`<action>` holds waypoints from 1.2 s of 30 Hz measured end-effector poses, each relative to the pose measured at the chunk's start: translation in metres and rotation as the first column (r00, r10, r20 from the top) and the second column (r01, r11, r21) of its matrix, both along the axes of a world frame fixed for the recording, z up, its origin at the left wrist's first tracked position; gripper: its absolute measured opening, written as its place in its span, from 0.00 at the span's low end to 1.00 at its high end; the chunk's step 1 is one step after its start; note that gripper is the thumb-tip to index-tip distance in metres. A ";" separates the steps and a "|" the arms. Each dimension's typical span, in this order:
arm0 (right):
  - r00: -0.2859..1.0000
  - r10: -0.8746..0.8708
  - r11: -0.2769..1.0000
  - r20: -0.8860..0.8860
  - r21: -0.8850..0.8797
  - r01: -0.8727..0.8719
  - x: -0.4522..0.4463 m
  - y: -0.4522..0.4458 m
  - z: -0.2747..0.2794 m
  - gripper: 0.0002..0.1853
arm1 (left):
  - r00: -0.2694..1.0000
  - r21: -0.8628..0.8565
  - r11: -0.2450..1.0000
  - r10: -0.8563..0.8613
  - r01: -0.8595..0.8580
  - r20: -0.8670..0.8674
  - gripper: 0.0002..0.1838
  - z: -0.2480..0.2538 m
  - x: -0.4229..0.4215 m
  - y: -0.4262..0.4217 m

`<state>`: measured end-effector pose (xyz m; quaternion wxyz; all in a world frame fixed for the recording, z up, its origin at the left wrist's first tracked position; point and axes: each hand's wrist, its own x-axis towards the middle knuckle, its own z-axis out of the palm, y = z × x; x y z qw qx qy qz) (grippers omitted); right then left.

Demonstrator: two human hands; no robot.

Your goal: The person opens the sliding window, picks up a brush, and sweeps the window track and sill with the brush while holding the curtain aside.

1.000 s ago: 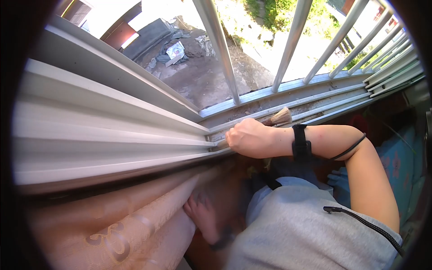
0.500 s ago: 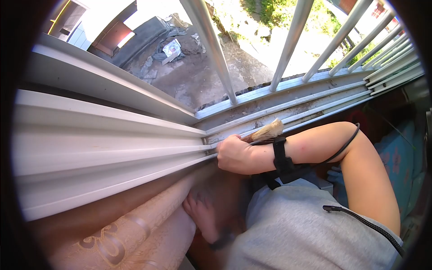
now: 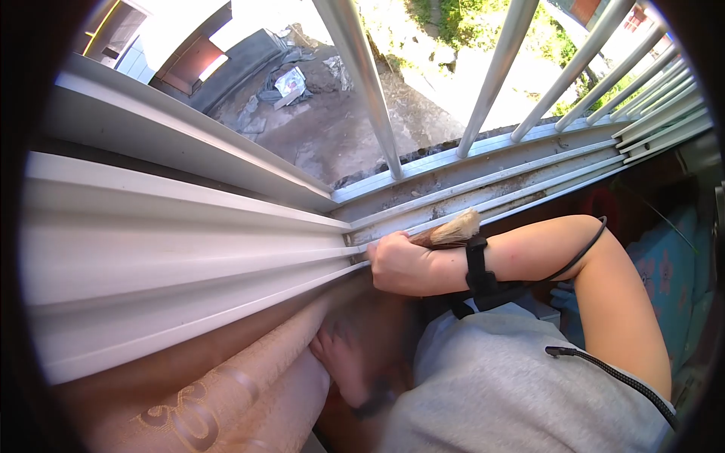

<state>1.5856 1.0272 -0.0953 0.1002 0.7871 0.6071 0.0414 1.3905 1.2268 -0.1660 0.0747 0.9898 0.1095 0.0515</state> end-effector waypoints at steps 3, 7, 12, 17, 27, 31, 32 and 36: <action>0.998 -0.029 0.996 0.049 -0.089 0.033 -0.005 0.019 0.010 0.13 | 1.000 0.027 1.000 0.007 -0.006 -0.017 0.15 0.003 0.003 -0.002; 0.999 0.046 0.993 0.017 -0.111 -0.044 0.002 0.008 0.007 0.10 | 1.000 0.037 0.999 -0.011 0.012 -0.017 0.15 0.003 0.007 0.000; 0.994 -0.071 0.997 -0.082 0.018 0.073 0.006 -0.009 0.008 0.08 | 1.000 -0.042 0.999 -0.005 0.006 0.027 0.15 0.003 0.006 0.000; 0.998 -0.011 0.998 -0.062 0.060 0.014 0.006 0.010 0.001 0.07 | 1.000 0.014 1.000 -0.003 0.003 -0.007 0.14 0.003 0.004 -0.001; 0.853 -0.146 0.942 -0.500 0.194 0.275 0.052 -0.064 0.056 0.07 | 1.000 -0.013 1.000 0.004 -0.004 0.023 0.14 0.006 0.003 0.000; 0.729 -0.205 0.799 -0.653 0.319 0.510 0.074 -0.074 0.083 0.10 | 1.000 -0.012 1.000 -0.018 0.018 0.018 0.14 0.009 0.005 0.001; 0.730 -0.206 0.797 -0.652 0.321 0.512 0.075 -0.073 0.091 0.10 | 1.000 -0.011 1.000 -0.021 0.021 0.007 0.14 0.011 0.006 0.001; 0.264 0.209 0.540 -0.942 0.336 0.772 0.077 -0.063 0.083 0.09 | 0.999 -0.010 0.999 -0.044 0.044 0.011 0.14 0.016 0.005 0.001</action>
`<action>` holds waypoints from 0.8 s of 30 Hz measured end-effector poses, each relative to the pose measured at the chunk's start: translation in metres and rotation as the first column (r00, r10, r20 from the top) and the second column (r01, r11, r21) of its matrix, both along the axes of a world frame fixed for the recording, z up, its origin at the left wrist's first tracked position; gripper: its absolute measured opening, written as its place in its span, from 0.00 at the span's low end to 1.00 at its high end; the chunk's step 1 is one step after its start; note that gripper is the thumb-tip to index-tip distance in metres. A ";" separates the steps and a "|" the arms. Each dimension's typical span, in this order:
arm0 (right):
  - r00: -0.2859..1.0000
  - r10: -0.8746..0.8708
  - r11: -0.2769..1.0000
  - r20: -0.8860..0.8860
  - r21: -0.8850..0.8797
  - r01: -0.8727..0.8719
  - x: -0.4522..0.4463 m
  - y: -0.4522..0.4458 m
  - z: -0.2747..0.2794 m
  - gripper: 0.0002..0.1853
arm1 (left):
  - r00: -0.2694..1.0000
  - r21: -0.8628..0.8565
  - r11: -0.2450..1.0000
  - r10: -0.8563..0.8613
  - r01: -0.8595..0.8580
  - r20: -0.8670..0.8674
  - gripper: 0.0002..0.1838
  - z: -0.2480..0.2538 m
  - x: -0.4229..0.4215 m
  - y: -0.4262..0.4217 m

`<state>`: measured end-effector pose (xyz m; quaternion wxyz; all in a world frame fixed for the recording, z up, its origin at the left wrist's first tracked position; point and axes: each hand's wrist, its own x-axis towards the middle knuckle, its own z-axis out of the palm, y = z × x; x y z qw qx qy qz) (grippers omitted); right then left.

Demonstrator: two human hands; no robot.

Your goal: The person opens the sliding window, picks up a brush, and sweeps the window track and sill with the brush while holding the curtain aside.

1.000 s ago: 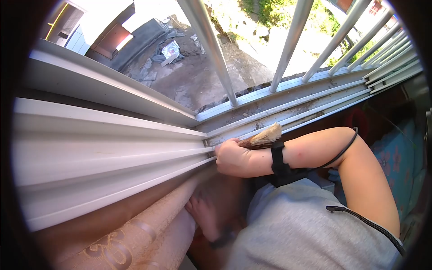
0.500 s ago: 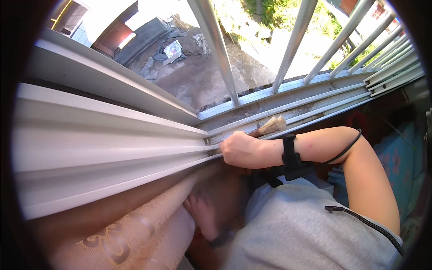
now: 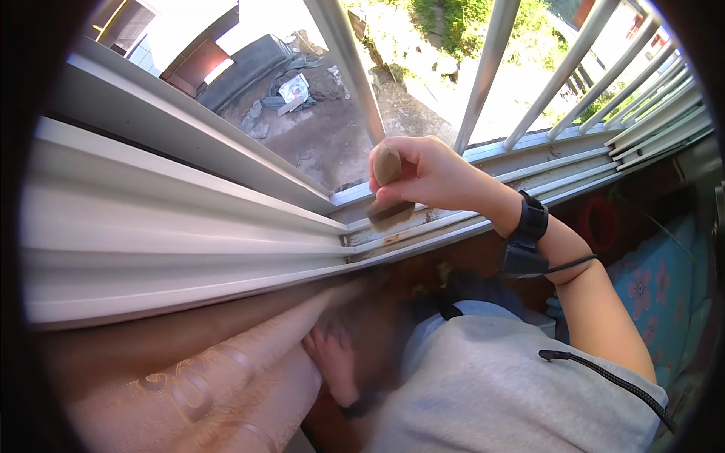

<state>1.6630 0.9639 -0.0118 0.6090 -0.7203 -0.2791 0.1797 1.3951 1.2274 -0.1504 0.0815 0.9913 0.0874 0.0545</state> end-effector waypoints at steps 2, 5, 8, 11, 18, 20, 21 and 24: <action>0.999 0.012 0.978 -0.037 0.210 -0.004 -0.001 0.014 -0.027 0.10 | 1.000 -0.019 1.000 -0.011 0.011 0.004 0.14 0.000 -0.001 0.001; 0.997 -0.071 0.967 0.029 0.249 0.062 -0.013 0.036 -0.049 0.11 | 1.000 -0.036 0.999 -0.010 0.010 0.006 0.14 0.005 -0.003 -0.001; 0.977 -0.072 0.927 0.201 0.374 -0.009 -0.020 0.054 -0.061 0.12 | 1.000 -0.036 0.999 0.010 -0.011 -0.023 0.15 0.005 -0.006 0.000; 0.947 -0.078 0.969 0.310 0.245 -0.001 -0.029 0.062 -0.068 0.10 | 0.999 -0.031 0.999 0.007 -0.008 -0.034 0.16 0.004 -0.008 -0.003; 0.916 0.136 0.982 0.378 -0.170 -0.076 -0.023 0.059 -0.057 0.08 | 1.000 -0.044 0.999 0.002 -0.003 -0.019 0.16 0.004 -0.008 -0.006; 0.927 0.155 0.962 0.341 -0.264 -0.064 -0.019 0.054 -0.045 0.08 | 1.000 -0.066 0.998 -0.017 0.017 0.001 0.16 0.005 -0.008 -0.004; 0.935 0.155 0.955 0.318 -0.290 -0.060 -0.014 0.048 -0.040 0.08 | 1.000 -0.066 0.998 -0.023 0.024 0.006 0.16 0.003 -0.009 -0.001; 0.947 0.141 0.936 0.288 -0.350 -0.033 -0.018 0.035 -0.017 0.08 | 0.999 -0.061 0.998 -0.031 0.033 0.025 0.16 -0.003 -0.013 0.000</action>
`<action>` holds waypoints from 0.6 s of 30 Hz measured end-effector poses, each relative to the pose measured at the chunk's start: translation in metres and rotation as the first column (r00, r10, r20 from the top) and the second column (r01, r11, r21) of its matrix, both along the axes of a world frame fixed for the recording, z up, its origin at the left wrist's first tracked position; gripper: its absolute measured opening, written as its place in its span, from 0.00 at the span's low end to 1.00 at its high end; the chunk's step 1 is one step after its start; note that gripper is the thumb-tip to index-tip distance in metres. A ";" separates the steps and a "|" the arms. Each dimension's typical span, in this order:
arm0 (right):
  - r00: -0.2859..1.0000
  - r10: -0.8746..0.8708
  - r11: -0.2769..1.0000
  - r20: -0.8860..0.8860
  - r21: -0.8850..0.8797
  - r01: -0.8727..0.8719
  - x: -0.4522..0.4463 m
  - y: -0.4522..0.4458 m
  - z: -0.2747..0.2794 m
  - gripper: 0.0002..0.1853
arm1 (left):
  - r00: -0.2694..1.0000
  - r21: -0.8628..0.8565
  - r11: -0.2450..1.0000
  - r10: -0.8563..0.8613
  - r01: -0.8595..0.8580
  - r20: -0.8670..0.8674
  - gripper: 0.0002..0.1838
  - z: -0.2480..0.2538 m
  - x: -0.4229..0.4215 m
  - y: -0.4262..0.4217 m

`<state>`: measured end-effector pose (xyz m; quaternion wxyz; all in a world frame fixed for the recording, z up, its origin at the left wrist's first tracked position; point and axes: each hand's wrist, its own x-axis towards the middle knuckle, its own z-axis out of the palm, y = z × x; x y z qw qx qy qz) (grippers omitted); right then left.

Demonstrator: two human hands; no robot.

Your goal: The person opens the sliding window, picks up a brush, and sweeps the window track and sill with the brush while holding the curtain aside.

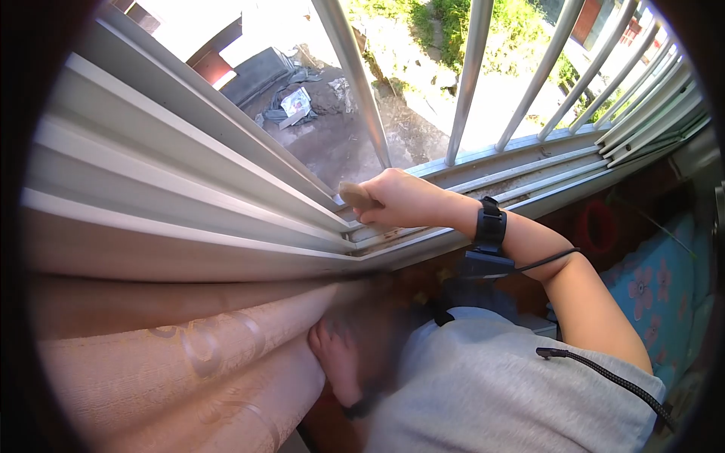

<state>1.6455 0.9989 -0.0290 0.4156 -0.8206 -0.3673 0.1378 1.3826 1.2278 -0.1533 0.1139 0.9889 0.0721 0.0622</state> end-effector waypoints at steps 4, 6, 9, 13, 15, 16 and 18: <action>0.993 -0.062 0.980 -0.096 0.181 0.079 -0.011 0.006 -0.006 0.09 | 0.999 0.004 1.000 -0.005 0.006 -0.034 0.16 0.006 -0.005 0.001; 0.995 -0.100 0.944 0.002 0.316 0.095 -0.016 0.021 -0.024 0.09 | 0.999 0.005 1.000 -0.016 0.016 -0.034 0.16 0.006 -0.006 0.006; 0.996 -0.082 0.929 -0.042 0.358 0.092 -0.018 0.032 -0.052 0.09 | 1.000 0.019 1.000 -0.015 0.015 -0.012 0.17 0.005 -0.011 0.007; 0.998 -0.053 0.992 -0.033 0.110 0.056 -0.016 0.014 -0.024 0.10 | 1.000 0.019 1.000 -0.003 0.003 0.017 0.16 0.011 -0.023 0.008; 0.998 -0.053 0.998 0.033 0.032 0.052 -0.010 0.001 -0.015 0.10 | 0.998 0.008 1.000 0.022 -0.022 0.062 0.16 0.011 -0.022 0.007; 0.998 -0.037 0.999 0.046 0.030 0.035 -0.008 -0.003 -0.012 0.10 | 0.995 0.049 0.997 0.049 -0.053 0.084 0.16 0.012 -0.026 0.005; 0.997 -0.026 0.986 -0.076 0.160 0.038 -0.008 -0.003 -0.011 0.10 | 0.990 0.087 0.991 0.090 -0.099 0.109 0.15 0.009 -0.026 0.002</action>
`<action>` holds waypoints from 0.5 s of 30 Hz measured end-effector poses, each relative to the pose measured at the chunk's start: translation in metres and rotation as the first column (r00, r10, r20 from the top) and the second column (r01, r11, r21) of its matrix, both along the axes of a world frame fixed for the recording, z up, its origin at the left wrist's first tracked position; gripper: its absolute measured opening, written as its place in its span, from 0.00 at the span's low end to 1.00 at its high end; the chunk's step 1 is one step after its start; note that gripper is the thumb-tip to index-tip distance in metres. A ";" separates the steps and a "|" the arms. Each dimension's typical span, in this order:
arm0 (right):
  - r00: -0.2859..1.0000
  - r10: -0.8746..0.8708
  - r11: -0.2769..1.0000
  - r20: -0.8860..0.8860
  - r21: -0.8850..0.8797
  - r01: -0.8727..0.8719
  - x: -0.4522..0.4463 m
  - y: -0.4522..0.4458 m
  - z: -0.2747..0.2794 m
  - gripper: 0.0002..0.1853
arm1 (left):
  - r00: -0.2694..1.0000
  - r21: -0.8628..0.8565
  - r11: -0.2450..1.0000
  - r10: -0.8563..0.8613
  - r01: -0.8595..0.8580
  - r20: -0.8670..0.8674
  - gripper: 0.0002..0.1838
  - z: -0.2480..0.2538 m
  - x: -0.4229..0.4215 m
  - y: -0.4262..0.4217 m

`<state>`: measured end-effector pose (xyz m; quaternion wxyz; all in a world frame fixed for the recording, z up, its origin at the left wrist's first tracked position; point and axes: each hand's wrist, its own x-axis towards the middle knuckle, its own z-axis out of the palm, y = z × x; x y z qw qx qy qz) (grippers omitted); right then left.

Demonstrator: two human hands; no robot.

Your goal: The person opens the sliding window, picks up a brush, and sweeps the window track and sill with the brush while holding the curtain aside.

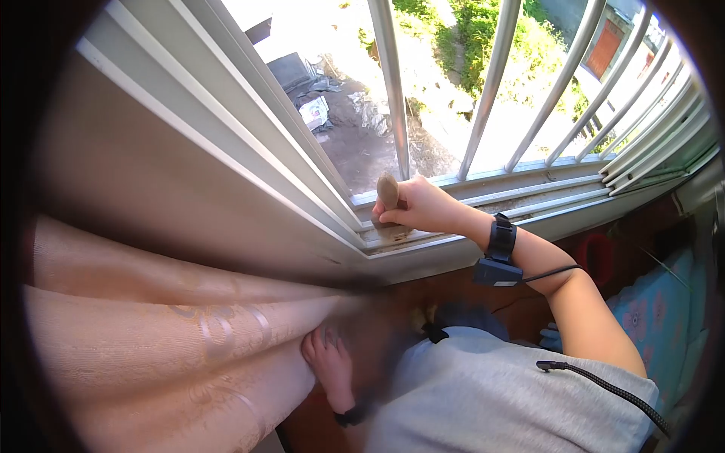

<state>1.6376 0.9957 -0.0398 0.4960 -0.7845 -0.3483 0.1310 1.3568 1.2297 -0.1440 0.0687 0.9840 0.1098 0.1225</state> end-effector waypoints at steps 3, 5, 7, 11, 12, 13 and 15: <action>1.000 -0.016 0.990 -0.022 0.140 0.018 -0.002 0.021 -0.018 0.10 | 0.981 0.027 0.989 -0.150 0.148 0.119 0.14 -0.004 0.012 -0.009; 0.998 -0.065 0.973 0.009 0.221 0.061 -0.005 0.037 -0.035 0.10 | 0.902 0.088 0.909 -0.415 0.407 0.117 0.13 0.011 0.032 -0.027; 0.999 -0.048 0.987 0.008 0.154 0.047 -0.002 0.034 -0.040 0.10 | 0.889 0.252 0.864 -0.457 0.436 0.029 0.16 0.021 0.050 -0.041; 0.999 0.005 1.000 0.039 -0.011 -0.005 0.002 0.012 -0.018 0.09 | 0.946 0.688 0.658 -0.132 0.307 -0.297 0.24 0.034 0.060 -0.047; 0.999 -0.008 0.999 0.037 -0.038 0.010 0.004 0.006 -0.013 0.10 | 0.947 0.691 0.655 -0.132 0.306 -0.294 0.24 0.029 0.058 -0.043; 0.999 -0.015 1.000 -0.049 -0.001 0.015 0.005 0.001 -0.009 0.08 | 0.952 0.747 0.619 -0.004 0.242 -0.306 0.26 0.016 0.055 -0.036; 0.996 -0.013 0.997 -0.085 0.075 0.019 0.007 0.001 -0.010 0.09 | 0.945 0.799 0.572 0.120 0.185 -0.305 0.28 0.004 0.052 -0.026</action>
